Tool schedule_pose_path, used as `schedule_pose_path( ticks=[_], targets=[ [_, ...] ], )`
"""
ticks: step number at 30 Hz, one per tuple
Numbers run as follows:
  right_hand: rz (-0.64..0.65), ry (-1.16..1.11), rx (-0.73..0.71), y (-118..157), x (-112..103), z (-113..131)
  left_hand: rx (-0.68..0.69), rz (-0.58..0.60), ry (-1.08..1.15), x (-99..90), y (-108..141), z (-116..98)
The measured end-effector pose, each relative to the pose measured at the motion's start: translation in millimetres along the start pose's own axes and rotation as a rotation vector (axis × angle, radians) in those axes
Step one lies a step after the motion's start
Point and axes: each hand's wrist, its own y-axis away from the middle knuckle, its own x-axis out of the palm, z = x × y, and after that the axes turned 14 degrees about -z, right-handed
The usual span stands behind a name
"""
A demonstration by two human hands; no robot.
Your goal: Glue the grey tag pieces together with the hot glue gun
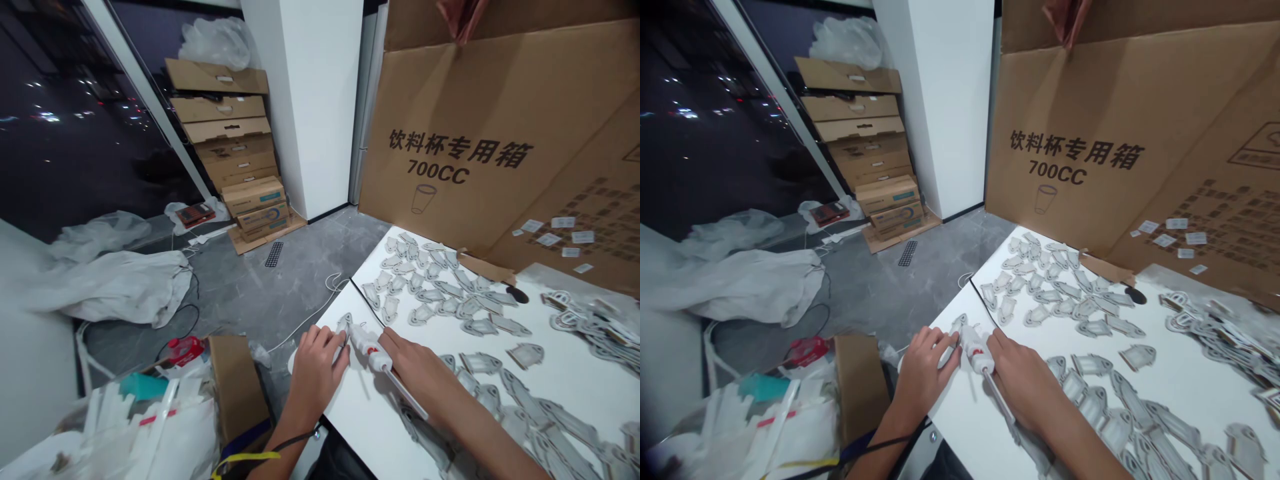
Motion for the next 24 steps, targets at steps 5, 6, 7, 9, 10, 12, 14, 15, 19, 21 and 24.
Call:
schedule_pose_path(
  ticks=[5,6,7,9,10,12,14,15,19,21,24],
  targets=[
    [-0.023,0.014,0.005,0,1,2,0.023,0.016,-0.012,-0.6,-1,1],
    [-0.025,0.015,0.007,0,2,3,0.019,0.015,-0.015,-0.7,-1,0],
    [-0.03,0.014,0.011,0,2,4,0.01,0.011,-0.019,-0.7,-1,0],
    [-0.044,0.011,0.018,0,3,6,-0.013,0.003,-0.031,-0.7,0,-2],
    [-0.052,0.011,0.018,1,4,7,-0.023,-0.002,-0.037,-0.7,1,-3],
    [-0.066,0.021,0.021,1,3,9,-0.033,-0.009,-0.049,-0.8,1,-5],
    [-0.071,0.042,0.022,1,3,10,-0.04,-0.016,-0.058,-0.9,1,-6],
    [-0.069,0.054,0.021,1,2,10,-0.042,-0.019,-0.062,-1.1,1,-6],
    [-0.068,0.07,0.01,2,3,11,-0.041,-0.025,-0.062,-1.7,0,-7],
    [-0.085,0.071,0.019,3,5,12,-0.047,-0.033,-0.062,-1.9,1,-7],
    [-0.106,0.083,0.046,5,8,13,-0.06,-0.038,-0.06,-1.8,2,-8]
  ],
)
